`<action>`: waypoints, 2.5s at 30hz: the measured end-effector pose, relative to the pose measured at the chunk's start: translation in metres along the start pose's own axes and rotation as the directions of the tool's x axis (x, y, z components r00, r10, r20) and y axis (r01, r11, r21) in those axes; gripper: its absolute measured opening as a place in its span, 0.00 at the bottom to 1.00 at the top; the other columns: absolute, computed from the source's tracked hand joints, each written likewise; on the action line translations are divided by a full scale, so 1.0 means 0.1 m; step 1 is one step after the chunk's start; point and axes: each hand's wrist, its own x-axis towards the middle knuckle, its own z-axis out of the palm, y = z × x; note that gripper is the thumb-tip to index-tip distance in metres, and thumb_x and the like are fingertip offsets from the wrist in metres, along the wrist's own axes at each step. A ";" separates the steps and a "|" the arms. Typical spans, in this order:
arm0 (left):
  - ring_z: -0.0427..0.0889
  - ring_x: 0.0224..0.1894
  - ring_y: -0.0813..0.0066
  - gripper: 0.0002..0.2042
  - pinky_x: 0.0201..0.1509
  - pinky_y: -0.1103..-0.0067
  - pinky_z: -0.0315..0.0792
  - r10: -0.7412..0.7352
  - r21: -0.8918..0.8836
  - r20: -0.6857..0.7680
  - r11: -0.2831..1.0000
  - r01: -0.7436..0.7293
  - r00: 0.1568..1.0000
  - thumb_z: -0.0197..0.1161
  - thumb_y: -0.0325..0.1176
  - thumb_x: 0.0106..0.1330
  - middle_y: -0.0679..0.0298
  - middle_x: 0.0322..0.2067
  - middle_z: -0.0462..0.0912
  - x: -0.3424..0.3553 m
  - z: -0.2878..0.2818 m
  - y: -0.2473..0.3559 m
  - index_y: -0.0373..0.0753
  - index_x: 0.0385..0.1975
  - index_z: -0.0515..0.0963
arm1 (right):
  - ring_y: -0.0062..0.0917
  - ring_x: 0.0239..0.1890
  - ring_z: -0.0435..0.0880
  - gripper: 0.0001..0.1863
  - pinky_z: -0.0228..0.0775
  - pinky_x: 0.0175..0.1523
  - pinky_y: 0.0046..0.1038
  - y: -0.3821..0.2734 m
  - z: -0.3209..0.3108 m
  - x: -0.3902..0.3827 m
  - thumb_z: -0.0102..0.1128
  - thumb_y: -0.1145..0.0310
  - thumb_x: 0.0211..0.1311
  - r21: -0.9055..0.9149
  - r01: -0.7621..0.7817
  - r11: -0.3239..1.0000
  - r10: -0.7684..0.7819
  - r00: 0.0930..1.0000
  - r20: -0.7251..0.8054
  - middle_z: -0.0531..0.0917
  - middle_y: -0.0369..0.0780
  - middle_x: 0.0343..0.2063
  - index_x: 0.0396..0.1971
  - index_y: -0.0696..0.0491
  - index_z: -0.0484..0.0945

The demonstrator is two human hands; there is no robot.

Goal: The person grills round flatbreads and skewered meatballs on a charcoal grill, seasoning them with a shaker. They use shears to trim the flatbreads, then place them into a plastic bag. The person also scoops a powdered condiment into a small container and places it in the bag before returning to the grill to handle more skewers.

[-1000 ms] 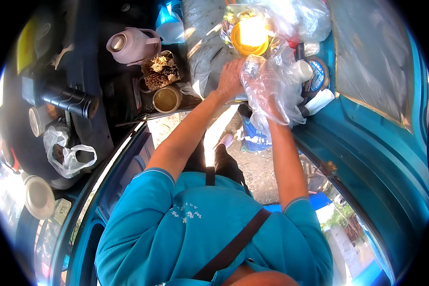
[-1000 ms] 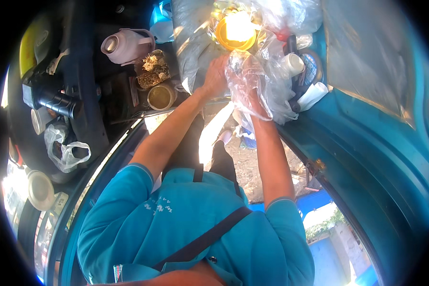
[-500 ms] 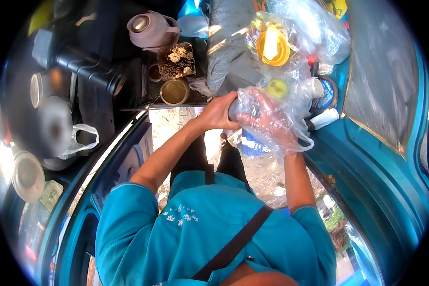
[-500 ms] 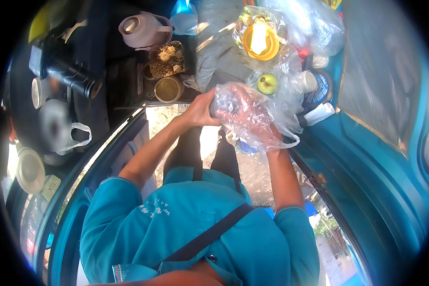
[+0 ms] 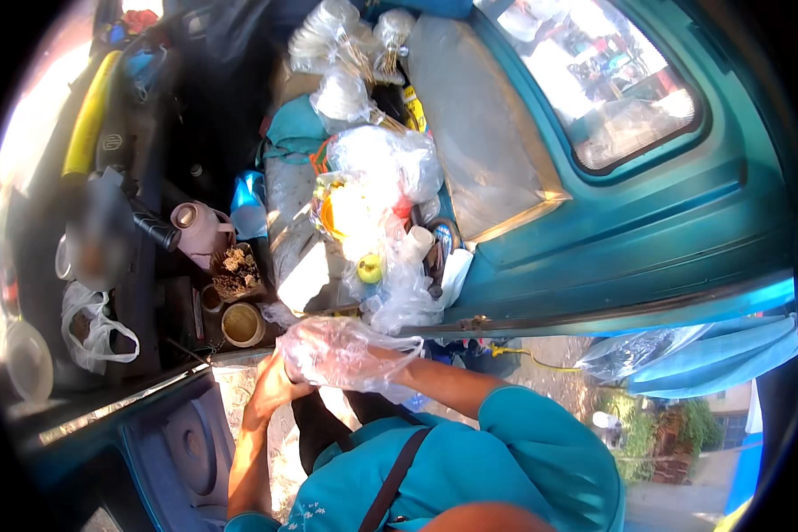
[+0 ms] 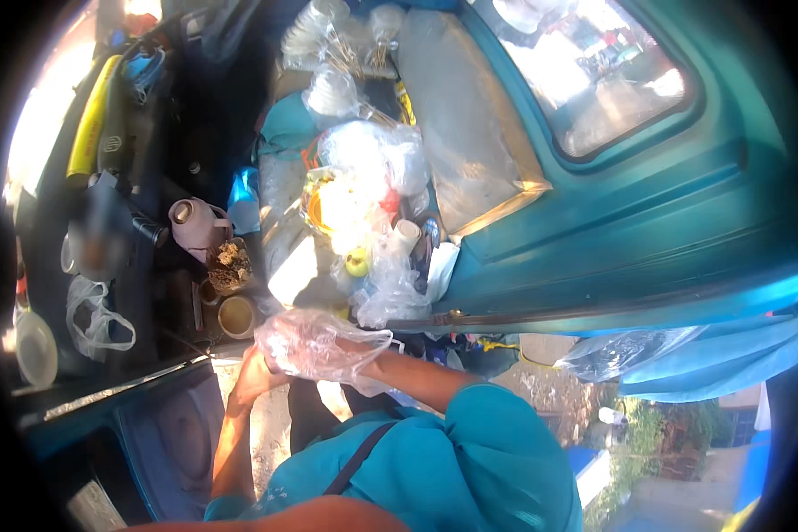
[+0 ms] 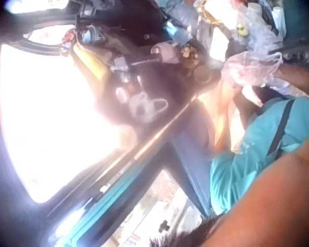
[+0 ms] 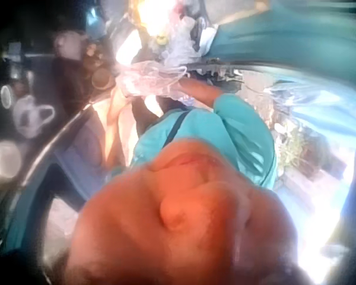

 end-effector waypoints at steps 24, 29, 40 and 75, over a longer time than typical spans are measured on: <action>0.74 0.48 0.71 0.38 0.53 0.73 0.68 0.056 -0.314 0.617 0.932 0.180 0.785 0.77 0.31 0.34 0.60 0.47 0.74 -0.75 1.46 1.41 0.35 0.51 0.67 | 0.34 0.55 0.69 0.26 0.60 0.60 0.31 -1.21 -0.33 -2.70 0.57 0.59 0.56 0.478 -0.098 0.873 0.242 0.938 -0.249 0.71 0.45 0.51 0.53 0.54 0.67; 0.68 0.54 0.70 0.47 0.58 0.74 0.62 0.045 -0.199 0.917 0.913 0.357 0.397 0.74 0.30 0.32 0.60 0.52 0.70 -0.44 2.01 1.55 0.34 0.60 0.58 | 0.35 0.55 0.69 0.27 0.59 0.60 0.32 -1.34 -0.77 -3.72 0.57 0.57 0.55 0.390 -0.165 0.906 0.287 0.916 -0.280 0.71 0.45 0.51 0.53 0.54 0.67; 0.65 0.56 0.68 0.47 0.61 0.73 0.57 -0.057 -0.019 0.855 0.990 0.142 0.516 0.74 0.40 0.34 0.57 0.53 0.69 -0.17 4.46 2.67 0.34 0.59 0.60 | 0.36 0.55 0.69 0.29 0.59 0.60 0.34 -1.06 -1.54 -5.82 0.58 0.54 0.54 0.287 -0.210 0.935 0.303 0.892 -0.335 0.71 0.45 0.51 0.54 0.52 0.67; 0.74 0.49 0.66 0.42 0.54 0.73 0.67 0.607 0.125 -0.148 0.795 -0.594 0.781 0.75 0.40 0.33 0.56 0.44 0.73 -0.16 4.91 3.37 0.35 0.52 0.63 | 0.34 0.45 0.75 0.28 0.70 0.48 0.31 -0.87 -1.41 -6.38 0.44 0.46 0.64 0.849 0.296 -0.437 0.638 0.767 0.061 0.76 0.50 0.43 0.54 0.53 0.65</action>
